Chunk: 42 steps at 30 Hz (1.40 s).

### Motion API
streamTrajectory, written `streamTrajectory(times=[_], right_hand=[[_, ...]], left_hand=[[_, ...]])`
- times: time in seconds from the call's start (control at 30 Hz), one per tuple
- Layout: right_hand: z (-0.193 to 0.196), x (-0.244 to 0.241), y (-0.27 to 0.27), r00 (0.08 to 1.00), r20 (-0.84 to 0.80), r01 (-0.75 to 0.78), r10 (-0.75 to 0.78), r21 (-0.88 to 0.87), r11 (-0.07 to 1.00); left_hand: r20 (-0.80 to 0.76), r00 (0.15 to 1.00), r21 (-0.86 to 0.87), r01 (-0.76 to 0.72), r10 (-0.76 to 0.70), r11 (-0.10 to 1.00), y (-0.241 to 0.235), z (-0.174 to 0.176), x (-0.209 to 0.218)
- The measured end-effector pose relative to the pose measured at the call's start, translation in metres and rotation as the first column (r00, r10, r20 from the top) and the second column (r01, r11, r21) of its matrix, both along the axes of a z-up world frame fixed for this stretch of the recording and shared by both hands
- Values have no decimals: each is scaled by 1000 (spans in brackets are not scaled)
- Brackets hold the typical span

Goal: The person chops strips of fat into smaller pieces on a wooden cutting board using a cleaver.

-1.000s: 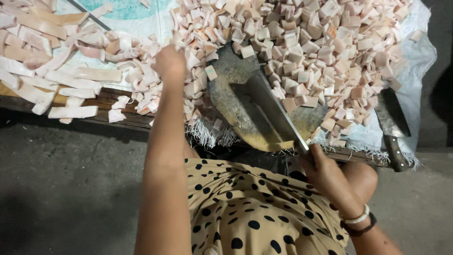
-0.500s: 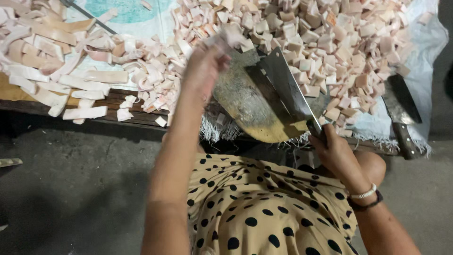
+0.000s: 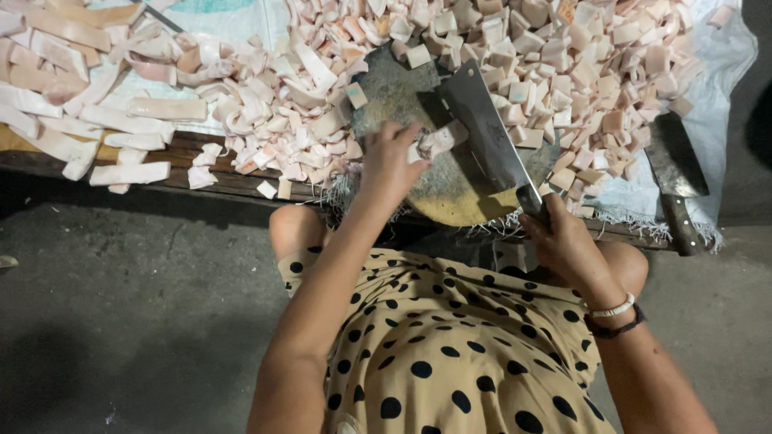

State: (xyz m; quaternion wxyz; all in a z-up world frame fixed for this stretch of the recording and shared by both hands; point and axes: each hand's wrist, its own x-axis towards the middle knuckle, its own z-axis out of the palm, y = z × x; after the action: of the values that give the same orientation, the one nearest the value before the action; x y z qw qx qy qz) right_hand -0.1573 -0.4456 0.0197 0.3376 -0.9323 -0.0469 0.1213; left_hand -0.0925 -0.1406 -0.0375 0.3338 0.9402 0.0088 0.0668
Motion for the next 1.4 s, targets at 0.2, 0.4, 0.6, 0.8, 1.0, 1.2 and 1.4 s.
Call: streamTrajectory(times=[0.2,0.4,0.6,0.8,1.0,1.2,1.4], right_hand=[[9,3,5,993,-104,43,-47,-45,998],[10,3,3,995,-97,27,-32,-46,999],[5,4,1,995,-94,10,-15,-60,998],[15,2,7,990,-133,42,-53,-86,995],[9,3,5,991,-122,46,-51,-44,998],[-4,2,-4,1000,-30,7,-8,-52,999],[-20,11,-19,996,46,-71,75,-82,994]], left_hand=[[182,981,41,67,-73,997,-9,-22,13],[-202,971,-350,-195,130,916,19,-30,10],[-311,945,-937,-288,-96,197,41,-25,11],[-215,973,-532,-44,-85,845,-21,-20,35],[123,988,-169,-77,99,983,-46,-59,61],[169,983,113,-91,71,990,-30,-115,91],[-124,992,-225,8,-37,974,-4,-135,108]])
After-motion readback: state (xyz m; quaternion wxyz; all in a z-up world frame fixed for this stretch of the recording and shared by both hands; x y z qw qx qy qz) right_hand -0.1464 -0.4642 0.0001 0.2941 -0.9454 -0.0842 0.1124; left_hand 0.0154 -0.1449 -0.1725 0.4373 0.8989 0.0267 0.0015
